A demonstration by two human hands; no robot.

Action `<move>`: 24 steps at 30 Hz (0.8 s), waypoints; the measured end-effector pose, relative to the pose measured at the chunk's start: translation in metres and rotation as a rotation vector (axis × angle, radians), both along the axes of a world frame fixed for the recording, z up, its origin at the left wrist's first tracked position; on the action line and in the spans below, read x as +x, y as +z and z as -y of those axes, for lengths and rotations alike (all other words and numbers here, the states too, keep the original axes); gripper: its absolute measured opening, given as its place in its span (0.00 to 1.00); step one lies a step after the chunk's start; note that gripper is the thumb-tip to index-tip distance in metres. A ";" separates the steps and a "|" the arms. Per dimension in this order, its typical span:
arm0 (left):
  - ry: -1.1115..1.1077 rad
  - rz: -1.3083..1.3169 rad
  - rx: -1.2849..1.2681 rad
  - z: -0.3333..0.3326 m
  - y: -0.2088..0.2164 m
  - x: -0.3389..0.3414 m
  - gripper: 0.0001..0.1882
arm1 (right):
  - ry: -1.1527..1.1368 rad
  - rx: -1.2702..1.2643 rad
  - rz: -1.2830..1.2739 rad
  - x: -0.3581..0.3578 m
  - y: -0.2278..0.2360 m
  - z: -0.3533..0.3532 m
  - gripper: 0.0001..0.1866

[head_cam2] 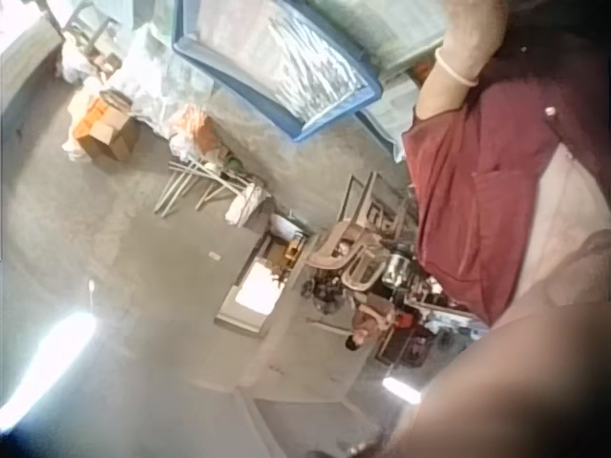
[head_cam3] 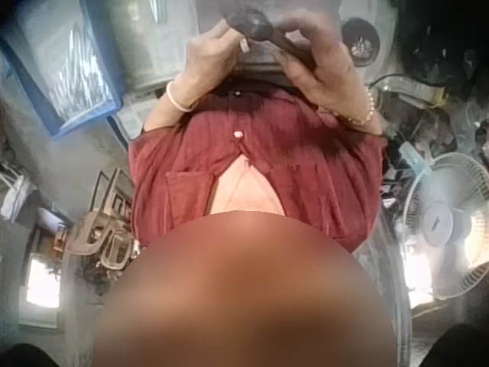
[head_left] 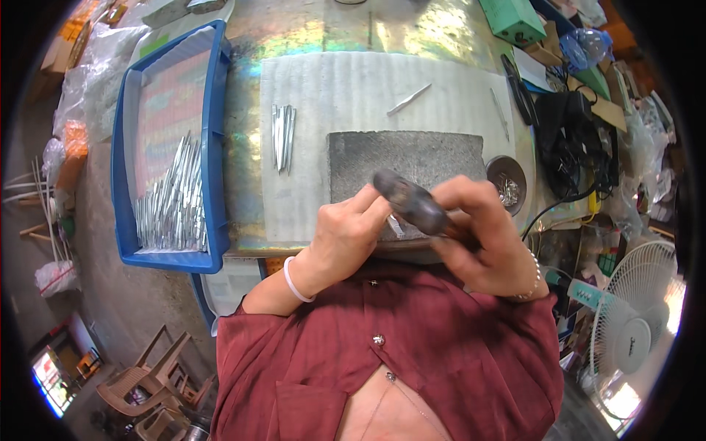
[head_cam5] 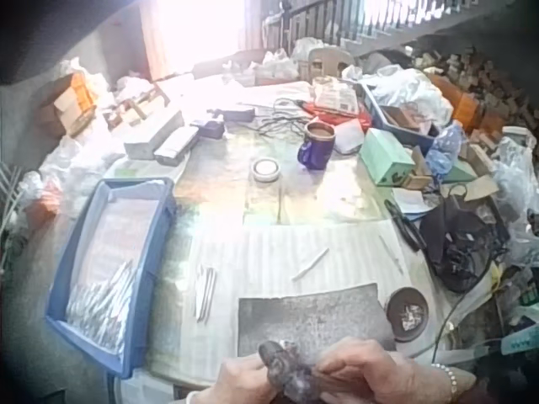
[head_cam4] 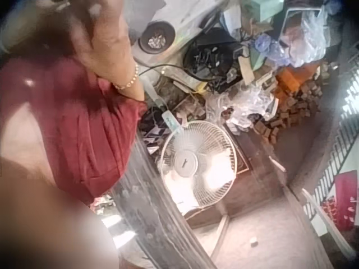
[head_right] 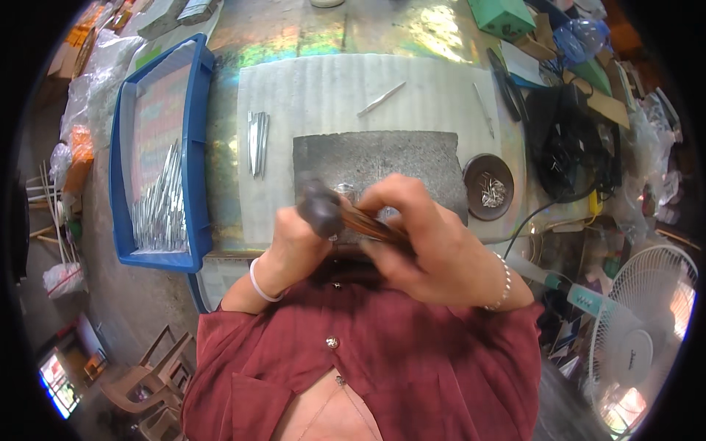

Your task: The recorder uses a hammer and a punch to shape or mark small metal rods on an anvil block at a workshop table.

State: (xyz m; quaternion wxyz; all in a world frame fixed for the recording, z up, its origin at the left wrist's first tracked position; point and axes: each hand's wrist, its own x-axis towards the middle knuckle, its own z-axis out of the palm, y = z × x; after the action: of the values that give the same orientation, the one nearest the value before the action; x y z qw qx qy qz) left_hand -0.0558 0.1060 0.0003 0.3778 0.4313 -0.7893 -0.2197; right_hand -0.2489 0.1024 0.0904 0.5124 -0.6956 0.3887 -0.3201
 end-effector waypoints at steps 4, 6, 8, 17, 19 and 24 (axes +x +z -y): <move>-0.040 0.006 -0.010 0.004 0.003 0.002 0.12 | 0.113 -0.125 -0.104 -0.020 0.023 -0.006 0.25; -0.046 -0.002 -0.010 0.005 0.002 0.003 0.11 | 0.118 -0.162 -0.149 -0.020 0.029 -0.010 0.21; -0.062 -0.009 -0.014 0.006 0.001 0.003 0.11 | 0.141 -0.215 -0.173 -0.024 0.032 -0.011 0.27; -0.099 0.049 0.009 0.009 0.000 0.004 0.11 | 0.066 -0.241 -0.186 -0.004 0.014 -0.007 0.21; -0.129 0.105 -0.046 0.011 0.003 0.004 0.10 | 0.038 -0.308 -0.149 0.009 0.010 0.000 0.16; -0.173 0.048 0.037 0.012 0.010 0.004 0.09 | 0.088 -0.501 -0.058 0.022 -0.005 0.008 0.11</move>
State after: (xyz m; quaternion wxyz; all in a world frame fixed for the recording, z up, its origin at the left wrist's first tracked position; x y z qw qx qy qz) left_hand -0.0514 0.0938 0.0099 0.3303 0.3738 -0.8282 -0.2555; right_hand -0.2268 0.0940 0.0855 0.3260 -0.8260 0.2811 -0.3638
